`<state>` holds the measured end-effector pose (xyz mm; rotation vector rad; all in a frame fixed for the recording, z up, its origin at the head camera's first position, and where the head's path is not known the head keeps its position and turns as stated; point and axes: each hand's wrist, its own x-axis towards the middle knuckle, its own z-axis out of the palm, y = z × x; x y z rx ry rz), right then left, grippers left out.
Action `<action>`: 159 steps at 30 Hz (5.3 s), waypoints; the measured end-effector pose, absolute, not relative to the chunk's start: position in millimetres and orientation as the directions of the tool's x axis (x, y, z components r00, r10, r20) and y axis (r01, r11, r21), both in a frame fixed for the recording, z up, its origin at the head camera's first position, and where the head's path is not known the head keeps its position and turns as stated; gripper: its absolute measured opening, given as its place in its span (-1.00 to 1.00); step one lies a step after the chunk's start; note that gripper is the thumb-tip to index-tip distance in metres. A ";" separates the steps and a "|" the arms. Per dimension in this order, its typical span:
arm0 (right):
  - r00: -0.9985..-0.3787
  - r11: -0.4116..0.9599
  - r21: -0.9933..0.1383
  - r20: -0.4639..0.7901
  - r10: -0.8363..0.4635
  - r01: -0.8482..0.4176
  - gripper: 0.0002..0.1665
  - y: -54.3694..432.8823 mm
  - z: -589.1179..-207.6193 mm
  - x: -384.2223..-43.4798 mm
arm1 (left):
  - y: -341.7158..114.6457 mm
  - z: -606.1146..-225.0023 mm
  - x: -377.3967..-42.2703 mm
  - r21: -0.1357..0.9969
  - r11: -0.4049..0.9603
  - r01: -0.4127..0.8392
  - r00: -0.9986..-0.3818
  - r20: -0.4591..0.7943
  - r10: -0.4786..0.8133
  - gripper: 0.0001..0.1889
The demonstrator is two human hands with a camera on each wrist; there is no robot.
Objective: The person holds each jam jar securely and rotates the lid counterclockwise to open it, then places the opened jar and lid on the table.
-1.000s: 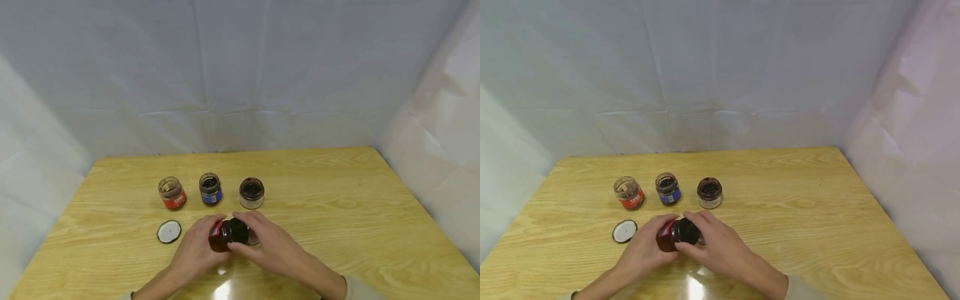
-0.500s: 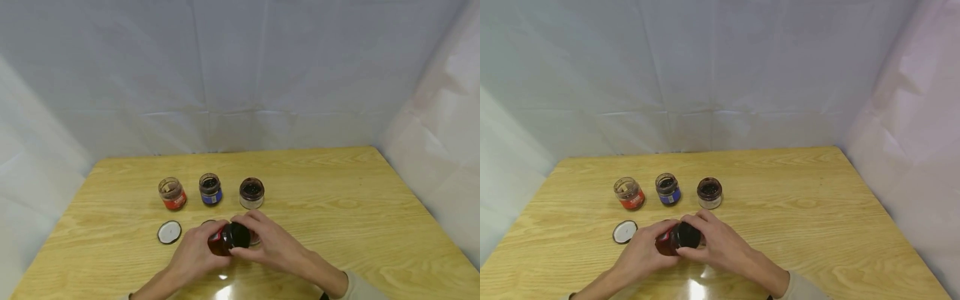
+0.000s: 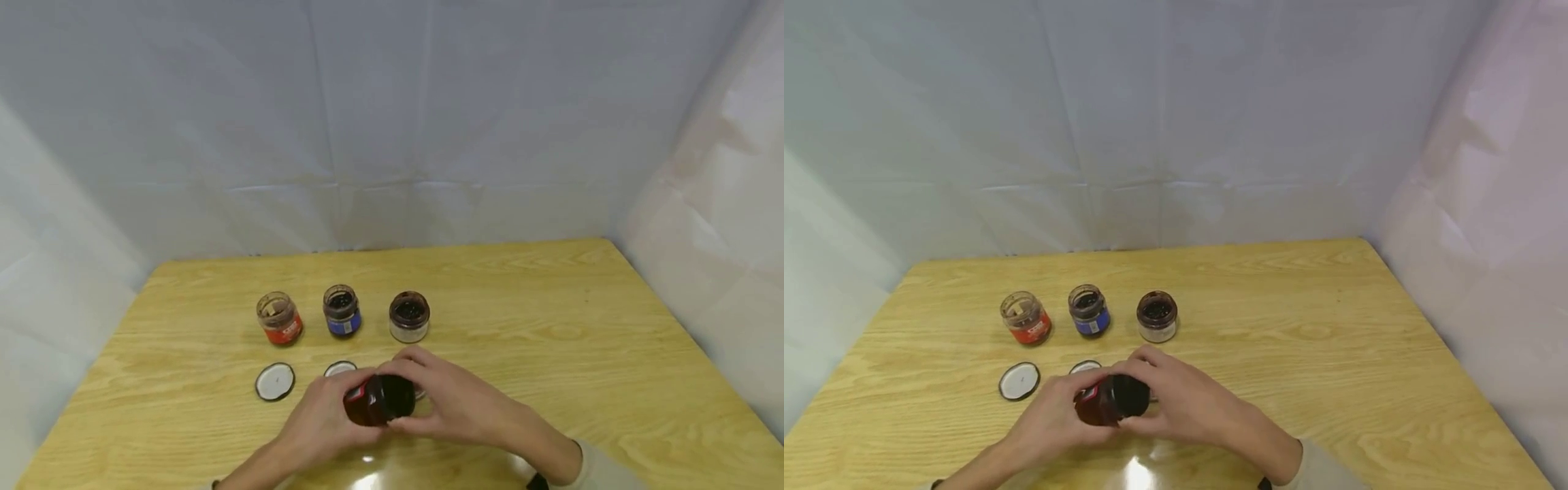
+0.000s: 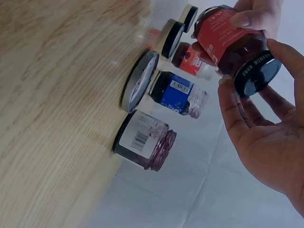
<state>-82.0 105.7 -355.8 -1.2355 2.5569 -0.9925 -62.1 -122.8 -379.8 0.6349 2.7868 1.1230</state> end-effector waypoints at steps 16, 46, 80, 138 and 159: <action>-0.830 0.599 -0.657 0.074 -0.553 -0.457 -0.19 98.5 -347.0 -73.8 | -117.5 -377.3 -59.7 0.613 0.706 0.353 -0.926 0.119 0.359 -0.39; -0.662 0.469 -0.598 0.142 -0.736 -0.650 -0.22 107.5 -357.3 -82.9 | -119.4 -380.6 -55.9 0.620 0.697 0.361 -0.917 0.100 0.386 -0.48; -0.724 0.528 -0.606 0.120 -0.679 -0.595 -0.37 93.9 -353.9 -72.0 | -121.9 -379.4 -53.1 0.616 0.709 0.343 -0.924 0.084 0.374 -0.43; -0.487 0.317 -0.442 0.352 -0.799 -0.839 -0.42 104.6 -364.9 -77.9 | -123.2 -386.4 -51.3 0.569 0.707 0.420 -0.900 0.163 0.404 -0.46; -0.775 0.589 -0.598 0.087 -0.626 -0.543 -0.29 91.7 -361.4 -66.5 | -121.2 -384.3 -52.0 0.588 0.720 0.368 -0.917 0.103 0.385 -0.46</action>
